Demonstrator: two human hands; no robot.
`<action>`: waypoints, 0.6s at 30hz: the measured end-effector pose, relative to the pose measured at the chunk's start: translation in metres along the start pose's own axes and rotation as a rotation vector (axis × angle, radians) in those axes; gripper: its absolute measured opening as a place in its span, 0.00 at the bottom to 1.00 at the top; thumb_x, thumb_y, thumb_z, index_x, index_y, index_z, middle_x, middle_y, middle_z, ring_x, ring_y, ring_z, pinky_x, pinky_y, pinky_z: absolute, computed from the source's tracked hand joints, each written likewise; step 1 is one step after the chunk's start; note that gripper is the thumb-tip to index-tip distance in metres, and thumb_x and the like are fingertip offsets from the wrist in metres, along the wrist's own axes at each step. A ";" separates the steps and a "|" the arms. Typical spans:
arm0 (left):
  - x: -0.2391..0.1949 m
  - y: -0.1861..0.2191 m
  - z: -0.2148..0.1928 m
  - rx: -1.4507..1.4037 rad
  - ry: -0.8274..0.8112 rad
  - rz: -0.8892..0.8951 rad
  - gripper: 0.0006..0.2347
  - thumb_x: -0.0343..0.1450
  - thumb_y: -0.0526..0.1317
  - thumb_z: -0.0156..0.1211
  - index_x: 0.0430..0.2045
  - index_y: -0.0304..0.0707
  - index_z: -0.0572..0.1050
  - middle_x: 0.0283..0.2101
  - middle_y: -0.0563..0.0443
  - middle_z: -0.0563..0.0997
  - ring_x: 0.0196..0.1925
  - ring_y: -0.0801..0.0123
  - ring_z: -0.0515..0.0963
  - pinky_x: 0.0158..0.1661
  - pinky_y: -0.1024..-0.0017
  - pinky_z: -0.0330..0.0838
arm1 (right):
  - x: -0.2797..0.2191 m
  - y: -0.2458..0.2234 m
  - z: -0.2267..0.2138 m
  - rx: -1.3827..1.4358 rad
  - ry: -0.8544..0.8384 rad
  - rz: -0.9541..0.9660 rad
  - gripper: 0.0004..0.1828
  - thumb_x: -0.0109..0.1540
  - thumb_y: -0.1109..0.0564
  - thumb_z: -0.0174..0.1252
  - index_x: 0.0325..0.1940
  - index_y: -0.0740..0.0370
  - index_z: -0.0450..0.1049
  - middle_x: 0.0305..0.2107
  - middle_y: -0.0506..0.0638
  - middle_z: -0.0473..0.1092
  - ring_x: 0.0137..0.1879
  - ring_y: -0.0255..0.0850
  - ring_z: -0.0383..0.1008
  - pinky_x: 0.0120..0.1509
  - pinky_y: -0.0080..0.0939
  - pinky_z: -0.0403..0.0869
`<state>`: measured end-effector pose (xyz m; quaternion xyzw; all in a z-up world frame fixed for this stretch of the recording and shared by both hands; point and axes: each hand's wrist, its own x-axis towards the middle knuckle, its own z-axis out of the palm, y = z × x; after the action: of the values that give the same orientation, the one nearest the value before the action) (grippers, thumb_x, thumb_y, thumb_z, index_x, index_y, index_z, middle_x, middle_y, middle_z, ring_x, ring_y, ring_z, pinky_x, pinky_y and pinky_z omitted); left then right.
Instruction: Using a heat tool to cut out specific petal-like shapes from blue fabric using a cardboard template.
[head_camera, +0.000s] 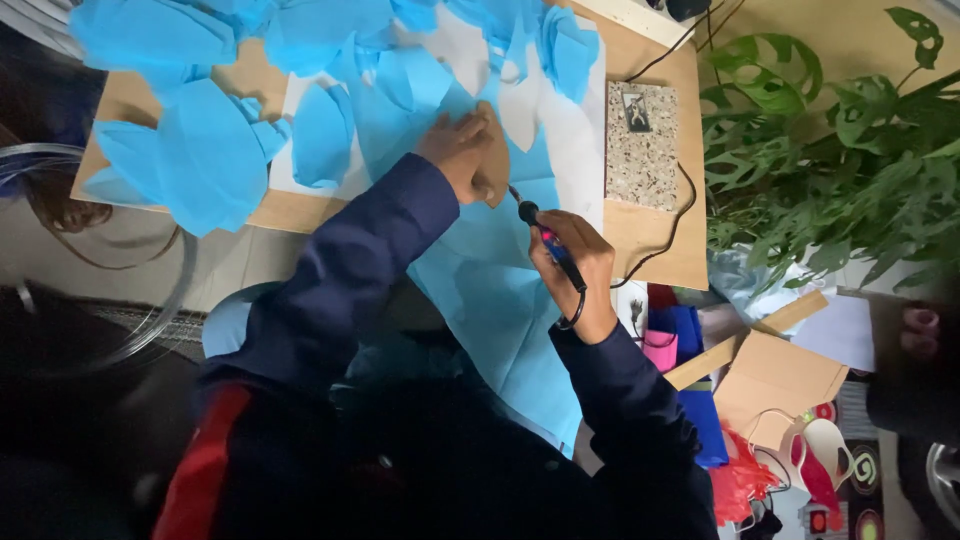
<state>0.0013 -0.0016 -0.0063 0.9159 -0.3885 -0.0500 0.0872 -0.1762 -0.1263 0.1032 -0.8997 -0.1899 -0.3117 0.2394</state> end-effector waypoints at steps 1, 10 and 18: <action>0.002 -0.001 0.004 0.004 0.005 -0.007 0.32 0.60 0.61 0.51 0.53 0.40 0.60 0.61 0.50 0.52 0.64 0.58 0.52 0.60 0.50 0.47 | 0.000 -0.002 0.000 -0.006 -0.001 -0.011 0.04 0.54 0.64 0.58 0.31 0.68 0.73 0.26 0.59 0.70 0.32 0.55 0.73 0.34 0.40 0.72; -0.001 -0.001 0.000 0.030 0.034 0.020 0.32 0.60 0.62 0.50 0.51 0.38 0.61 0.58 0.49 0.54 0.62 0.57 0.55 0.59 0.48 0.49 | -0.002 -0.013 -0.002 0.001 -0.024 0.023 0.03 0.54 0.64 0.57 0.30 0.68 0.72 0.26 0.59 0.70 0.33 0.55 0.73 0.34 0.41 0.72; 0.002 -0.005 0.008 0.027 0.076 0.037 0.32 0.59 0.62 0.49 0.49 0.37 0.62 0.58 0.47 0.55 0.61 0.56 0.55 0.58 0.48 0.51 | -0.002 -0.020 -0.004 0.025 -0.048 0.032 0.03 0.55 0.64 0.56 0.30 0.68 0.72 0.25 0.60 0.70 0.33 0.57 0.73 0.34 0.42 0.72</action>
<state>0.0054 -0.0005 -0.0155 0.9110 -0.4022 -0.0083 0.0907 -0.1897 -0.1128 0.1111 -0.9067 -0.1852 -0.2839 0.2511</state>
